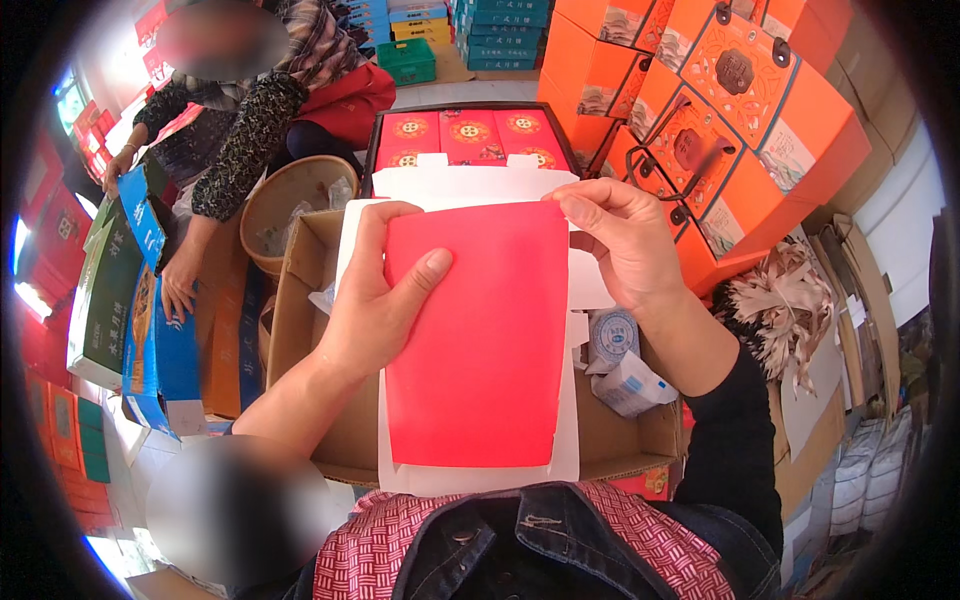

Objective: The person assembles red and white paper boxes by folding the sides and tucking flaps. They place small white packets into the boxes and stack the finished units on a nearby table. Another person works alongside in the background.

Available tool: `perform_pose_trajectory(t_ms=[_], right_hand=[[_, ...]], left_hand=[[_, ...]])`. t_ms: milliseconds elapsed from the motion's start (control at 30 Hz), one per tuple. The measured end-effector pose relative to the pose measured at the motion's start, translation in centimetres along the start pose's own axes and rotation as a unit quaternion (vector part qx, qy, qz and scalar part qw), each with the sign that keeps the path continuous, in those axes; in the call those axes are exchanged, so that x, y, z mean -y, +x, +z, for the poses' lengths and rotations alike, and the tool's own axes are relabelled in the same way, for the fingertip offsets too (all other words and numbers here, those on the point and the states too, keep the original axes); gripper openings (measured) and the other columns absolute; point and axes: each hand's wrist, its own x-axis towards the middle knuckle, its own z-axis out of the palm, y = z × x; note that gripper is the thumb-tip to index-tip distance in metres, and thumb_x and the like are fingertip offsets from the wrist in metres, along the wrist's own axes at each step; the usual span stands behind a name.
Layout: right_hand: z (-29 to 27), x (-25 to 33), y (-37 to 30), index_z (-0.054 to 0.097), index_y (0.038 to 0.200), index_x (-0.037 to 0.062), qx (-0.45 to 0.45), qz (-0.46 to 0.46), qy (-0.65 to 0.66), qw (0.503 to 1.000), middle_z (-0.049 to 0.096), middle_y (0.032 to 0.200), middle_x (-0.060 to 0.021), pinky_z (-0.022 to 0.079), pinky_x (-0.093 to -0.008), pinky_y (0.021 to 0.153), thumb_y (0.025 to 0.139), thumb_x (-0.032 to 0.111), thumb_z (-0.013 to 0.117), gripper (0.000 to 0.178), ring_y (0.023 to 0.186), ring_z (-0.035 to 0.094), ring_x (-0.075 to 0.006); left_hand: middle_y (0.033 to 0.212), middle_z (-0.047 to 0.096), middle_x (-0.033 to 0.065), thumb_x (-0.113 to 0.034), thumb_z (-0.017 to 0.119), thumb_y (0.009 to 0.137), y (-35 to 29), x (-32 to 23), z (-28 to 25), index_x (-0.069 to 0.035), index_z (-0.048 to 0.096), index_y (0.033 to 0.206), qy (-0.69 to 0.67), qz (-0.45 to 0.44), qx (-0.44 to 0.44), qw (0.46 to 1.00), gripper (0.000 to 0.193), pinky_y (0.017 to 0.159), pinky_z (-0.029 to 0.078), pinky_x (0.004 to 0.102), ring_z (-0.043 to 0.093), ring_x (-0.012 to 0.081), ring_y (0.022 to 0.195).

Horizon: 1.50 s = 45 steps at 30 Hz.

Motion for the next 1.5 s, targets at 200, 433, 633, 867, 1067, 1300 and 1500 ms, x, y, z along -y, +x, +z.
perform_pose_trajectory(t_ms=[200, 433, 633, 867, 1067, 1300, 1500], right_hand=[[0.0, -0.8, -0.5, 0.067, 0.095, 0.0014, -0.015, -0.034, -0.042, 0.998, 0.067, 0.092, -0.0055, 0.056, -0.0271, 0.072, 0.089, 0.007, 0.062, 0.009, 0.082, 0.064, -0.0113], [0.0, -1.0, 0.3, 0.063, 0.094, 0.0035, 0.001, 0.003, -0.063, 0.998, 0.066, 0.095, -0.0061, 0.054, -0.0287, 0.068, 0.091, 0.009, 0.059, 0.007, 0.083, 0.063, -0.0106], [-2.2, -1.4, 1.0, 0.062, 0.087, 0.0033, -0.035, 0.045, -0.159, 0.986, 0.060, 0.081, -0.0015, 0.045, -0.0234, 0.069, 0.082, 0.011, 0.068, 0.012, 0.076, 0.056, -0.0089], [-3.2, -2.1, 1.9, 0.049, 0.078, 0.0087, 0.000, 0.116, -0.105, 0.988, 0.059, 0.083, -0.0016, 0.046, -0.0265, 0.070, 0.088, 0.010, 0.064, 0.018, 0.076, 0.054, -0.0107], [-4.9, -2.8, 3.8, 0.047, 0.074, 0.0097, 0.102, 0.188, -0.097, 0.972, 0.060, 0.083, -0.0027, 0.050, -0.0285, 0.061, 0.087, 0.009, 0.065, 0.022, 0.071, 0.056, -0.0120], [-4.3, -2.8, 5.0, 0.048, 0.073, 0.0079, 0.141, 0.209, -0.085, 0.964, 0.064, 0.090, -0.0094, 0.052, -0.0297, 0.058, 0.078, 0.009, 0.072, 0.025, 0.074, 0.061, -0.0154], [-3.7, -3.3, 4.4, 0.049, 0.071, 0.0085, 0.120, 0.187, -0.060, 0.973, 0.064, 0.089, -0.0081, 0.049, -0.0249, 0.068, 0.080, 0.003, 0.069, 0.023, 0.075, 0.059, -0.0127]], left_hand=[[0.105, 0.056, 0.0099, -0.016, 0.061, 0.093, 0.1, -0.1, 0.3, -0.004, 0.041, 0.121, -0.008, -0.026, 0.001, 1.000, 0.036, 0.080, 0.048, 0.0274, 0.054, 0.0126, 0.096], [0.104, 0.057, 0.0106, -0.013, 0.062, 0.092, 0.1, -0.1, -0.2, -0.003, 0.042, 0.120, 0.035, 0.027, -0.001, 0.999, 0.036, 0.080, 0.048, 0.0289, 0.056, 0.0130, 0.094], [0.112, 0.053, 0.0168, -0.018, 0.066, 0.087, 0.5, 2.0, 0.7, -0.003, 0.042, 0.122, 0.185, 0.113, -0.003, 0.976, 0.045, 0.091, 0.044, 0.0375, 0.053, 0.0234, 0.106], [0.112, 0.047, 0.0245, -0.020, 0.062, 0.087, -0.3, 1.2, 0.5, -0.007, 0.038, 0.127, 0.075, -0.037, 0.034, 0.996, 0.048, 0.093, 0.042, 0.0422, 0.051, 0.0406, 0.106], [0.119, 0.046, 0.0213, -0.017, 0.061, 0.088, -0.1, 2.0, 0.7, -0.008, 0.040, 0.127, 0.095, -0.005, 0.020, 0.995, 0.046, 0.099, 0.039, 0.0409, 0.049, 0.0390, 0.113], [0.118, 0.047, 0.0162, -0.011, 0.065, 0.081, 1.4, 3.7, 0.1, -0.007, 0.054, 0.116, 0.048, 0.023, 0.078, 0.995, 0.037, 0.102, 0.036, 0.0370, 0.046, 0.0323, 0.117], [0.114, 0.048, 0.0145, -0.010, 0.066, 0.080, 1.1, 3.4, -0.1, -0.008, 0.054, 0.116, 0.037, 0.022, 0.083, 0.996, 0.038, 0.101, 0.037, 0.0355, 0.048, 0.0291, 0.115]])
